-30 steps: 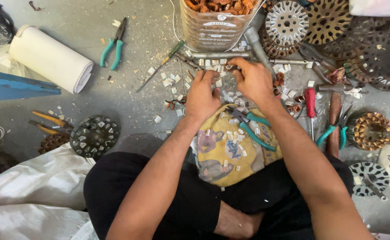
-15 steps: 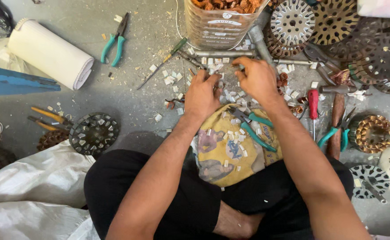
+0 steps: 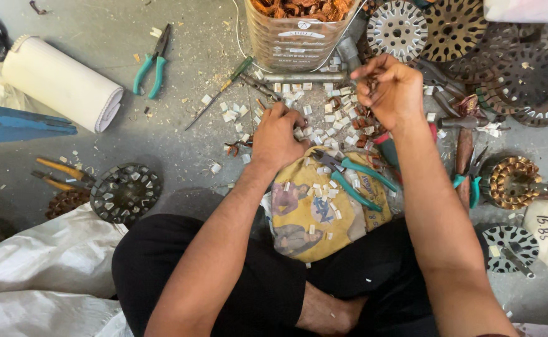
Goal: The person repairs a fan motor by using pliers and a screwdriver to remove copper windings and scrap from a metal stator core before sorting the copper into a container.
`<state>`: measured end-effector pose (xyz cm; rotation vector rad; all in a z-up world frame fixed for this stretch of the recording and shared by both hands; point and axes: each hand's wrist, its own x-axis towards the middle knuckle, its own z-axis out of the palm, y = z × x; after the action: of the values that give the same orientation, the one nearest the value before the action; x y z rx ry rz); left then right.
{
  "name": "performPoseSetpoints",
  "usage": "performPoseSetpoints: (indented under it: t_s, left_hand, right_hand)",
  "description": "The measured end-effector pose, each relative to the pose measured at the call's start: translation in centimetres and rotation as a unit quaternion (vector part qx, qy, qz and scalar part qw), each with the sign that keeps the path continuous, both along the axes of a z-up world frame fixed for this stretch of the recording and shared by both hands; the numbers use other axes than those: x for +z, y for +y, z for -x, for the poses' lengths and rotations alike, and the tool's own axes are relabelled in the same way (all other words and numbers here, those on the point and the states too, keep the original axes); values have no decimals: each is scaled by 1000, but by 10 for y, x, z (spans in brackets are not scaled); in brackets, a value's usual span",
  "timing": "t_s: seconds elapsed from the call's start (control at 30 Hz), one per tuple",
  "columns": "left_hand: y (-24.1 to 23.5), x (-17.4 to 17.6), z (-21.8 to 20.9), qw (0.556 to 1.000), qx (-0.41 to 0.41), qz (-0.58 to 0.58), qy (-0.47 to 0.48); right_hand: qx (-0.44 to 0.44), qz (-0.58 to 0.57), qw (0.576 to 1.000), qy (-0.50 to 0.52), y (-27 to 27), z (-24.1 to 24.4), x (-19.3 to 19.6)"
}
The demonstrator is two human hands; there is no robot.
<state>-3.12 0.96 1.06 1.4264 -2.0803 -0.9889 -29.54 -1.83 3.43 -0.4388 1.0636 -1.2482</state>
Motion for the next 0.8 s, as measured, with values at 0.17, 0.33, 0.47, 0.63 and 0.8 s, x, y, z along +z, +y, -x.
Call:
performPoseSetpoints:
  t_s: [0.17, 0.33, 0.47, 0.63, 0.8]
  left_hand:
    - [5, 1, 3, 1000, 16, 22, -14]
    - [1, -5, 2, 992, 83, 54, -72]
    - [-2, -6, 0, 989, 101, 59, -88]
    - [-3, -8, -1, 991, 108, 25, -76]
    - [-2, -8, -3, 993, 97, 13, -67]
  right_hand:
    - [9, -41, 952, 303, -3, -5, -25]
    - [147, 42, 663, 733, 6, -33, -37]
    - [116, 66, 622, 771, 12, -51, -28]
    - [119, 85, 609, 780, 9, -52, -11]
    - [135, 46, 635, 760, 9, -56, -17]
